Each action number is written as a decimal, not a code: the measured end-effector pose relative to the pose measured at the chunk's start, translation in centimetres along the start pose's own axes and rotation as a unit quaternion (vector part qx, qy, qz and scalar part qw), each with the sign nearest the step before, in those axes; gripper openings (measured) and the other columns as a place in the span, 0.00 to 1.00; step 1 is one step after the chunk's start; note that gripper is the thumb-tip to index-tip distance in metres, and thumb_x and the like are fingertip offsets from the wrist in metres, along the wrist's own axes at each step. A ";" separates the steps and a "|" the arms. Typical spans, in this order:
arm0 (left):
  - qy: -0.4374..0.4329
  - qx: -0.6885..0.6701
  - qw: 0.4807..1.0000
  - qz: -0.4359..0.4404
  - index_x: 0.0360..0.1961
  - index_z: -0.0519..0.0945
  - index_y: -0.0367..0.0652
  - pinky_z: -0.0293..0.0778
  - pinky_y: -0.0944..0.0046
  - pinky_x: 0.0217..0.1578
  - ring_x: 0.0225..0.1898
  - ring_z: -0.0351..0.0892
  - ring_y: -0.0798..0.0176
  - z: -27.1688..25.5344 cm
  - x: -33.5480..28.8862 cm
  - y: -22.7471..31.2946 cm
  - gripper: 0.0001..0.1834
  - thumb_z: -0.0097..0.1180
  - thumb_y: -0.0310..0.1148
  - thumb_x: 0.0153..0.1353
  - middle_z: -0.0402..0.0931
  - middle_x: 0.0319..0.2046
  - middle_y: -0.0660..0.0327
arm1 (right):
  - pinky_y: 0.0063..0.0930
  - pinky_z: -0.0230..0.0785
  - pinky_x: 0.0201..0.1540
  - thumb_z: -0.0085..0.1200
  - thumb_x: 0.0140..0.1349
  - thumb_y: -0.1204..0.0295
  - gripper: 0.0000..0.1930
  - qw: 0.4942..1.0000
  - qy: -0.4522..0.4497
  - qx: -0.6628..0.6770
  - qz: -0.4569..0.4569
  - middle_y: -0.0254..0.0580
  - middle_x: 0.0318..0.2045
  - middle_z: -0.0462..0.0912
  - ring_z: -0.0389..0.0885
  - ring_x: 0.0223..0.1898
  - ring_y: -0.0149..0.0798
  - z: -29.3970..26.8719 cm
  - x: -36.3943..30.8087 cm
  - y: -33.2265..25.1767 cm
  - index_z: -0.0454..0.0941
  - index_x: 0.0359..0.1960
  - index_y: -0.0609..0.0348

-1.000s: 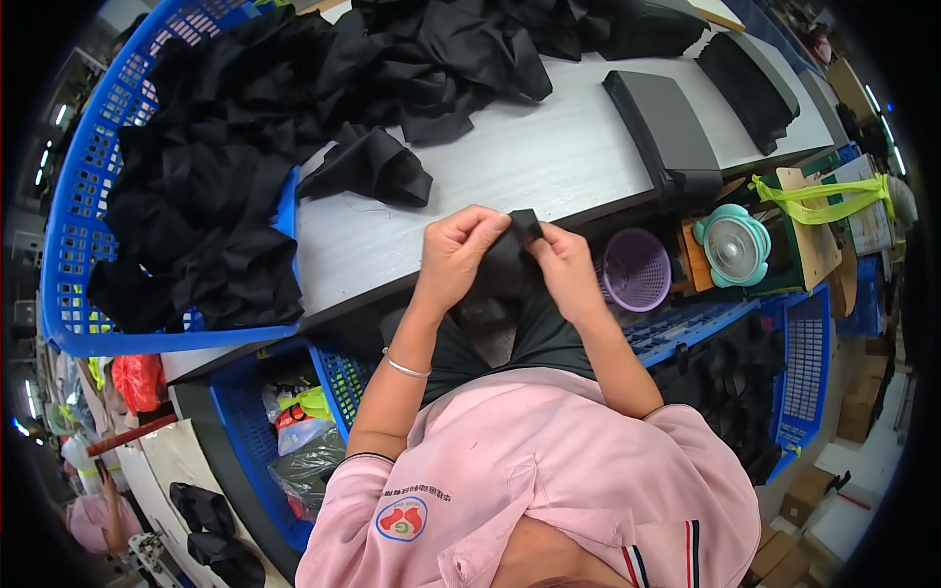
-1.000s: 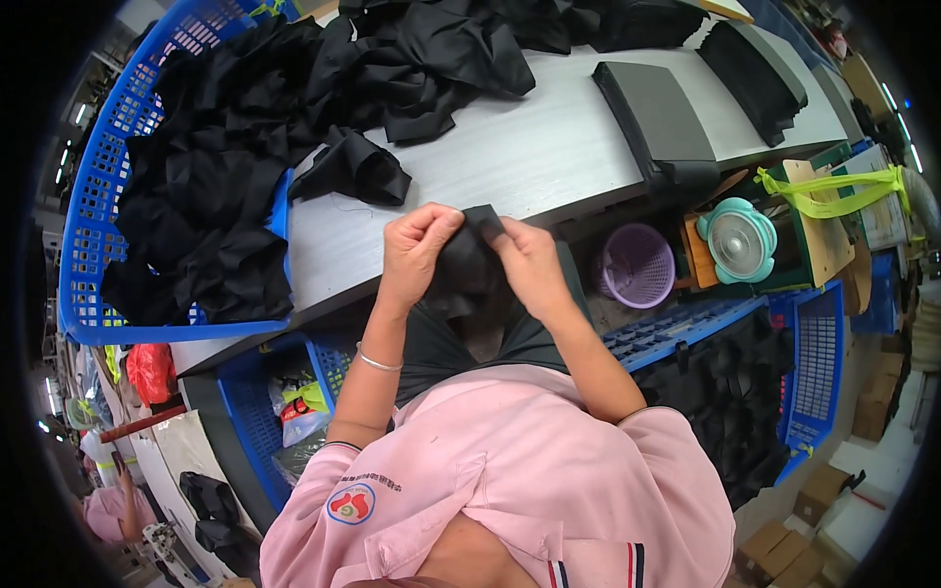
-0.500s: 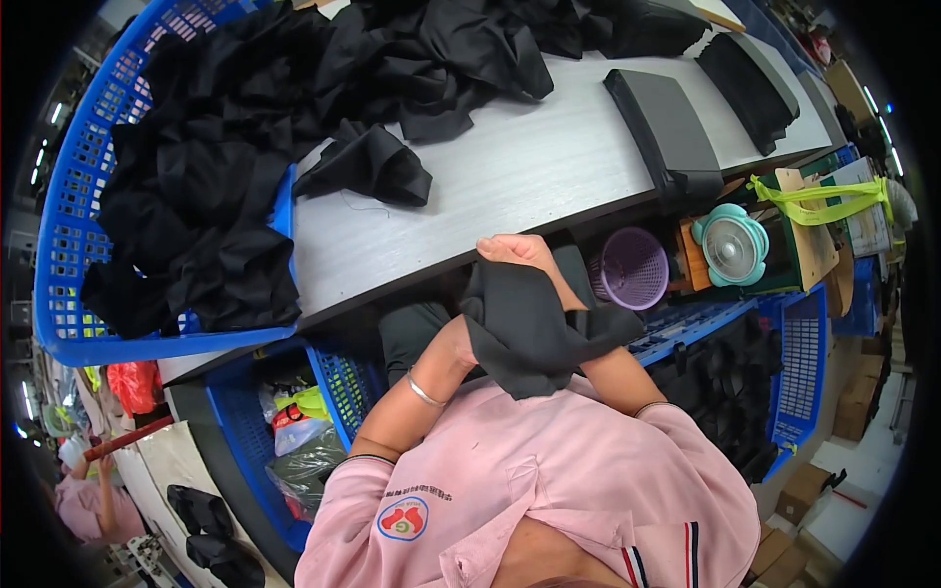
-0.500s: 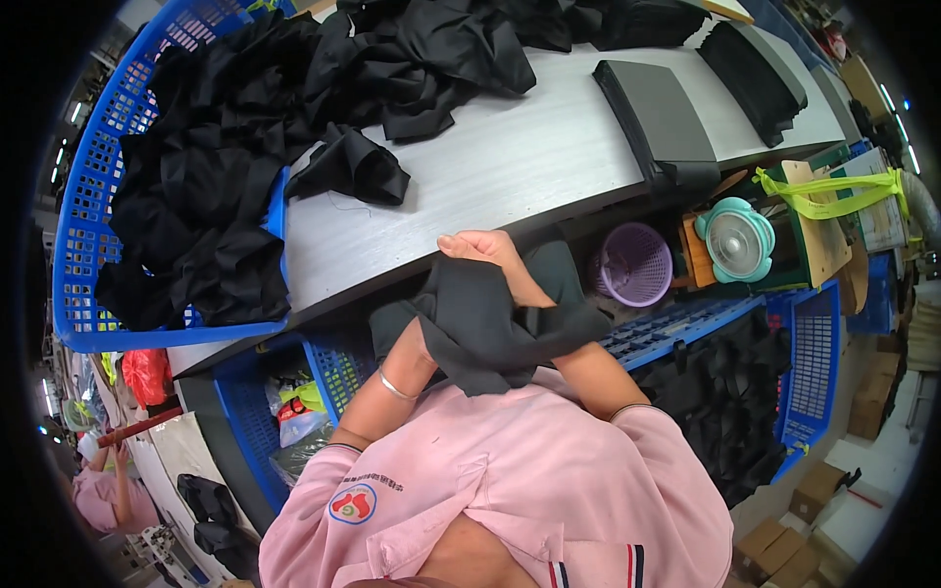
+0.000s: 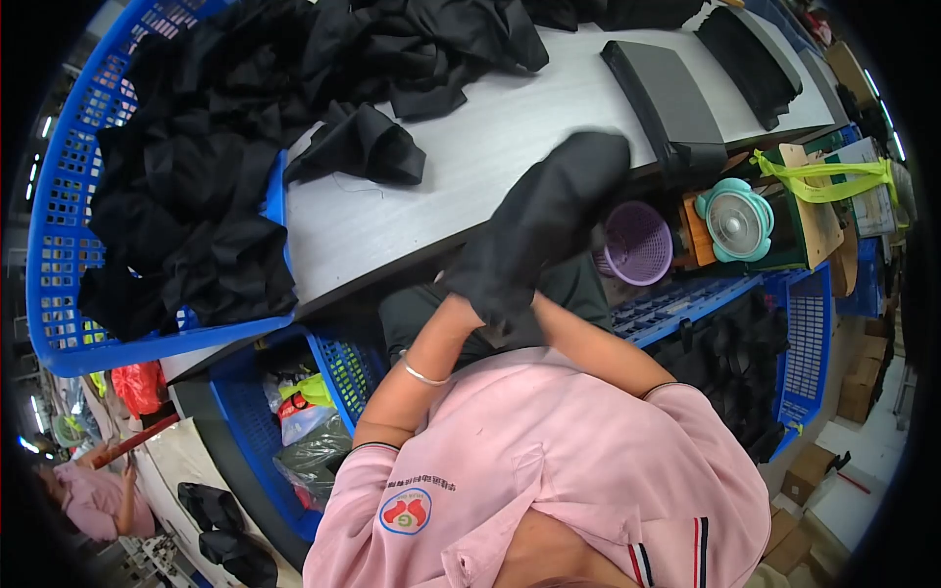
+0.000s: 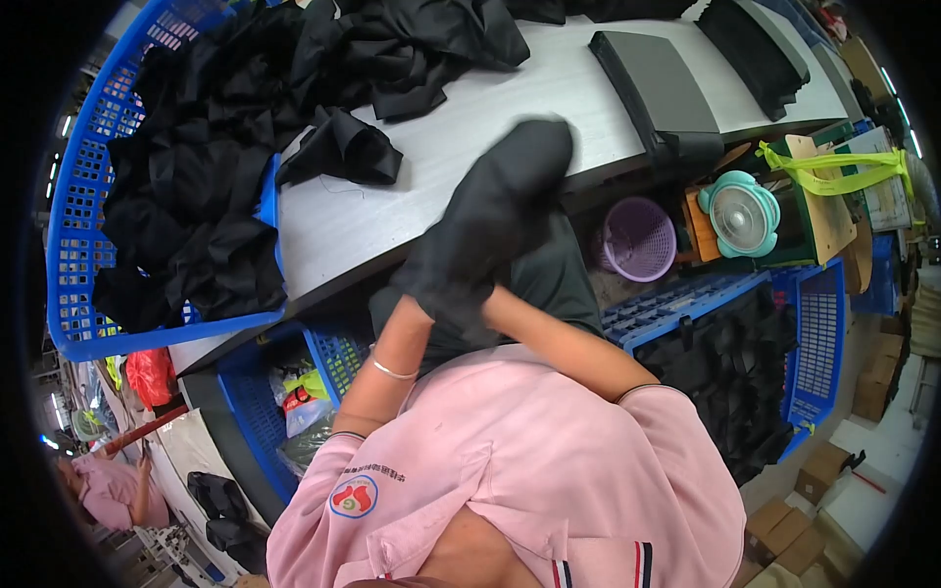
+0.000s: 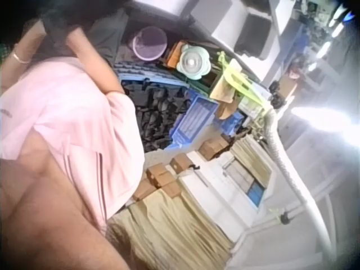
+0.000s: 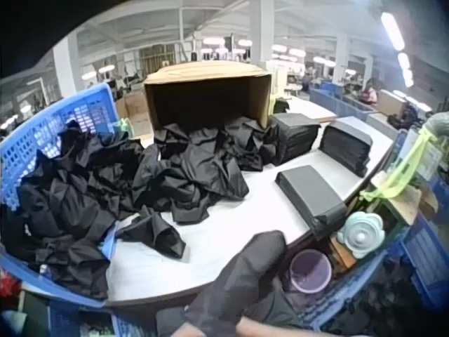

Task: Inspecting and organizing black fabric backpack strap components at a factory workbench.

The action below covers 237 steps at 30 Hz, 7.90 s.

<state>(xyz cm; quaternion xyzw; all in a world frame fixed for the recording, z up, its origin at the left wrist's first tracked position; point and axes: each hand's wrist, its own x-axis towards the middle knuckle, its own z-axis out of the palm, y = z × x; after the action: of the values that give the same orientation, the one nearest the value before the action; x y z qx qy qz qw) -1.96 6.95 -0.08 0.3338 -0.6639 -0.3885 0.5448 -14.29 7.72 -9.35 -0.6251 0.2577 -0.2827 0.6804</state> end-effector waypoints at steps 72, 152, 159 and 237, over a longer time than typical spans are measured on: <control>-0.229 0.066 -0.943 0.234 0.52 0.79 0.33 0.74 0.64 0.53 0.47 0.80 0.63 -1.2 -0.6 -7.0 0.16 0.57 0.31 0.67 0.80 0.44 0.58 | 0.25 0.77 0.43 0.56 0.68 0.72 0.17 0.834 0.449 -0.293 -0.127 0.44 0.53 0.73 0.83 0.41 0.32 -19.3 6.8 -9.2 0.75 0.57 0.62; -0.389 -0.175 -0.904 0.004 0.32 0.80 0.39 0.75 0.58 0.40 0.37 0.78 0.51 -4.0 4.1 -8.2 0.14 0.50 0.15 0.44 0.76 0.32 0.54 | 0.28 0.72 0.37 0.53 0.59 0.83 0.17 0.846 0.454 -0.270 -0.067 0.33 0.31 0.80 0.76 0.30 0.29 -10.8 5.8 -6.1 0.77 0.51 0.62; -0.277 -0.041 -0.939 0.199 0.51 0.77 0.42 0.74 0.69 0.32 0.30 0.78 0.72 -0.9 1.9 -8.0 0.24 0.65 0.17 0.52 0.78 0.35 0.61 | 0.32 0.73 0.45 0.61 0.60 0.74 0.25 0.828 0.448 -0.334 -0.050 0.53 0.43 0.81 0.81 0.39 0.46 -7.4 3.7 -5.4 0.70 0.59 0.61; -0.376 0.362 -0.824 0.221 0.48 0.80 0.39 0.77 0.72 0.35 0.39 0.83 0.69 -5.3 -9.6 -1.3 0.13 0.57 0.25 0.62 0.84 0.40 0.63 | 0.38 0.73 0.33 0.61 0.61 0.73 0.14 0.889 0.086 -0.448 -0.050 0.56 0.33 0.83 0.83 0.32 0.56 -0.2 -7.5 -11.1 0.79 0.48 0.62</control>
<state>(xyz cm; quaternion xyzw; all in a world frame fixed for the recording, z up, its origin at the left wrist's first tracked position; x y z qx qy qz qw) 5.02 13.85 -5.10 0.3705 -0.1275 -0.5551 0.7337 -20.41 12.24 1.66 -0.8486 0.3831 -0.2233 0.2886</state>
